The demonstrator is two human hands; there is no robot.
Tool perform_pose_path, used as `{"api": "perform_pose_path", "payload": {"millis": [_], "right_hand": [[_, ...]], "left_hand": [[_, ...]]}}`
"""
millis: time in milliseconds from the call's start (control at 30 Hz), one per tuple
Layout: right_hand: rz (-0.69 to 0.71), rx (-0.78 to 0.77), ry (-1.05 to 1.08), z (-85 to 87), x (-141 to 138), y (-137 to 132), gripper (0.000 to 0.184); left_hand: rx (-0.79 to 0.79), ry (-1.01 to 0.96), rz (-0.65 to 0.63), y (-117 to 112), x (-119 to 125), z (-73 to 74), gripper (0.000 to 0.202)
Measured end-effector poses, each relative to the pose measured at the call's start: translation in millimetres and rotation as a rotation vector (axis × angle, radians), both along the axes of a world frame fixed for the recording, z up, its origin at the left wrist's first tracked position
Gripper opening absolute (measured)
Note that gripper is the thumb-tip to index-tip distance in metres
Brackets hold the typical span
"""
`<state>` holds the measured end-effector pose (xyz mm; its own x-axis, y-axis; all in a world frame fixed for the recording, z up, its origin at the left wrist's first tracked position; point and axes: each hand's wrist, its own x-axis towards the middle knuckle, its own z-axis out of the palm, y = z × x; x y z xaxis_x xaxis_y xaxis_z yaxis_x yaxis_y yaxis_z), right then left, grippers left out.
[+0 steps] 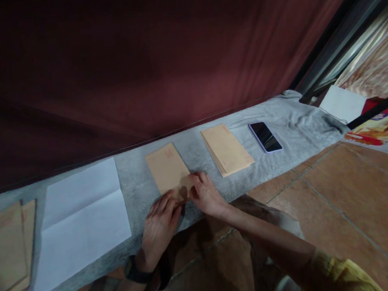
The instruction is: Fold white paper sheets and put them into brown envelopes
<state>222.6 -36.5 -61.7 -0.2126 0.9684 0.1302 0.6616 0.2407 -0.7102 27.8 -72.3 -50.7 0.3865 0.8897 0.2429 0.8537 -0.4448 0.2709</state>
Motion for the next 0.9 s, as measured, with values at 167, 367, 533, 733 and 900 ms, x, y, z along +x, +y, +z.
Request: {"api": "perform_pose_path", "payload": {"millis": [167,367,533,733,900], "right_hand": [[0.172,0.049,-0.005,2.8,12,2,0.03],[0.37,-0.028,-0.104,5.6,29,9,0.041],[0.335,-0.003,-0.121,6.2,31,14,0.025],[0.37,0.019,-0.15,7.1,33,17,0.012],[0.365,0.028,-0.165,9.6,34,18,0.008]], "left_hand": [[0.009,0.007,0.006,-1,1,0.3,0.021],[0.016,0.008,0.008,-2,2,1.2,0.018],[0.018,0.001,0.02,-3,3,-1.5,0.016],[0.038,-0.04,0.008,-3,1,-7.2,0.018],[0.035,-0.053,0.013,-4,-2,-9.4,0.018]]}}
